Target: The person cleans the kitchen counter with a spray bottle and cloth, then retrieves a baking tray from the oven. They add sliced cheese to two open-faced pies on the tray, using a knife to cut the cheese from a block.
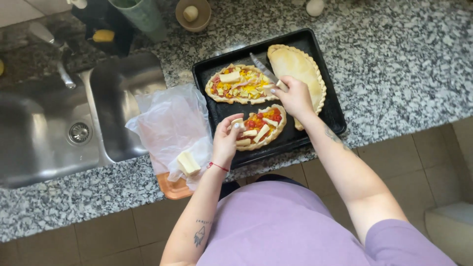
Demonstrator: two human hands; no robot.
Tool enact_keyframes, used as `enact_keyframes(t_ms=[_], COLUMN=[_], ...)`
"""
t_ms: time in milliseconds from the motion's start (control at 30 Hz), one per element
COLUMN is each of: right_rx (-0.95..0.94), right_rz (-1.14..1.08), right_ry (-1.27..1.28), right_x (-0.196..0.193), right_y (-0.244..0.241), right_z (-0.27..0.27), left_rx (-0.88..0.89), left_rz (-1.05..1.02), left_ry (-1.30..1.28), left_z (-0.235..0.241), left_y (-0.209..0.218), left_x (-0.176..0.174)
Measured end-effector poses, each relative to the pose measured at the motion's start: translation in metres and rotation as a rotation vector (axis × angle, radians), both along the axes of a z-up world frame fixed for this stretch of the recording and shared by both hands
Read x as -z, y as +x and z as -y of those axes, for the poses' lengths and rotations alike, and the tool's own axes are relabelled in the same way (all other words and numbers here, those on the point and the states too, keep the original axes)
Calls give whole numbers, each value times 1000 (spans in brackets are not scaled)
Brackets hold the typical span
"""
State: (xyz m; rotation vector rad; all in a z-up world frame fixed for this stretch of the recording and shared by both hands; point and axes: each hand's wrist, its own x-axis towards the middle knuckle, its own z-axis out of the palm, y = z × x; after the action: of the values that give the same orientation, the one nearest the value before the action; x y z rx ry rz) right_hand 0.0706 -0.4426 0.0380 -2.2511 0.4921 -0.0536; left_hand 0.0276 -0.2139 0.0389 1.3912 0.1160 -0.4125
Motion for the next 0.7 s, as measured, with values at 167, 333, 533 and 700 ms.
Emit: enact_keyframes(t_ms=[167,333,533,700], right_rx=[-142,-147,-84,-11], right_rz=[-76,-35,169,299], right_ry=[-137,-249,-142,-143], right_x=[16,-13,-25,-32], right_y=[39,37,13,-20], right_z=[-6,-14,3,25], left_rx=[-109,-78,38,50], left_rz=[75,175,474,676], left_ry=[106,421,809,1035], left_z=[-7,0,32,59], left_y=[12,46,100,135], left_x=[-11,-7,13,47])
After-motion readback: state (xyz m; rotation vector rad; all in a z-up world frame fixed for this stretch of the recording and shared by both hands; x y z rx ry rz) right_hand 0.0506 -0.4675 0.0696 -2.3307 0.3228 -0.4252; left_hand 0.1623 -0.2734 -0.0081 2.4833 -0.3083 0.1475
